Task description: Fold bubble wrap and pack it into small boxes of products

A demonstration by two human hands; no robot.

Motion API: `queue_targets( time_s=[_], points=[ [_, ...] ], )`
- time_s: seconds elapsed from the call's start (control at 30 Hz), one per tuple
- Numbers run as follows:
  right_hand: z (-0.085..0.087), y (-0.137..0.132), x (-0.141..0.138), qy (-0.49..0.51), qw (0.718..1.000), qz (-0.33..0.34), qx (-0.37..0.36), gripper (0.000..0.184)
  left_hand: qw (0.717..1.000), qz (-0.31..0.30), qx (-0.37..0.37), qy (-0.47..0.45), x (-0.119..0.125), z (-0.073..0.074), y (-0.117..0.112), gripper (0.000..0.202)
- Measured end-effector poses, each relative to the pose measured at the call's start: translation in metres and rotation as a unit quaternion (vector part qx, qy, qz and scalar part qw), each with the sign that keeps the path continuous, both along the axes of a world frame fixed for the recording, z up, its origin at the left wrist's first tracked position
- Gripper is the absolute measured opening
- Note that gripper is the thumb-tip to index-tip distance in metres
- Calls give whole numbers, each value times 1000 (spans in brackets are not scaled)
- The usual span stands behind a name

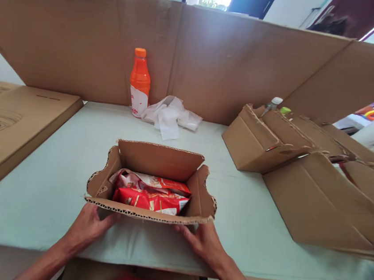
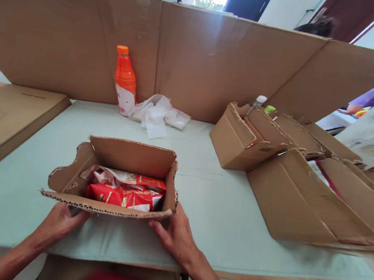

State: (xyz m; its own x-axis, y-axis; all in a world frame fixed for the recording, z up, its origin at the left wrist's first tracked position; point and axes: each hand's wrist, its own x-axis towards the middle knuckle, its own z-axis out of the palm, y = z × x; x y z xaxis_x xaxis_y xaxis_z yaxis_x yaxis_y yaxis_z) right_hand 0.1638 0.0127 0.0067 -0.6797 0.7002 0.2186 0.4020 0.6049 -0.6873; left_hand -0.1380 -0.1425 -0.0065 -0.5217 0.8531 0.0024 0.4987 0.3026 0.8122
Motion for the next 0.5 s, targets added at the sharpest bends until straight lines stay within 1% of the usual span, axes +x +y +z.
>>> queue_targets(
  time_s=[0.1,0.2,0.27,0.33,0.4,0.5],
  points=[
    [2,29,-28,25,1000,8,-3,54,998,51,20,-40,-14,3,23,50],
    [4,65,-66,51,998,31,-15,62,991,97,54,-72,-34,13,53,53],
    [1,86,-94,66,997,31,-23,63,987,126,64,-76,-47,21,74,52],
    [-6,101,-116,86,996,21,-26,63,983,150,78,-78,-55,25,90,49],
    [-16,109,-130,111,993,19,-27,62,978,169,93,-85,-59,23,102,48],
    [-29,114,-132,135,989,35,-45,59,971,187,106,-101,-61,11,109,50]
  ],
)
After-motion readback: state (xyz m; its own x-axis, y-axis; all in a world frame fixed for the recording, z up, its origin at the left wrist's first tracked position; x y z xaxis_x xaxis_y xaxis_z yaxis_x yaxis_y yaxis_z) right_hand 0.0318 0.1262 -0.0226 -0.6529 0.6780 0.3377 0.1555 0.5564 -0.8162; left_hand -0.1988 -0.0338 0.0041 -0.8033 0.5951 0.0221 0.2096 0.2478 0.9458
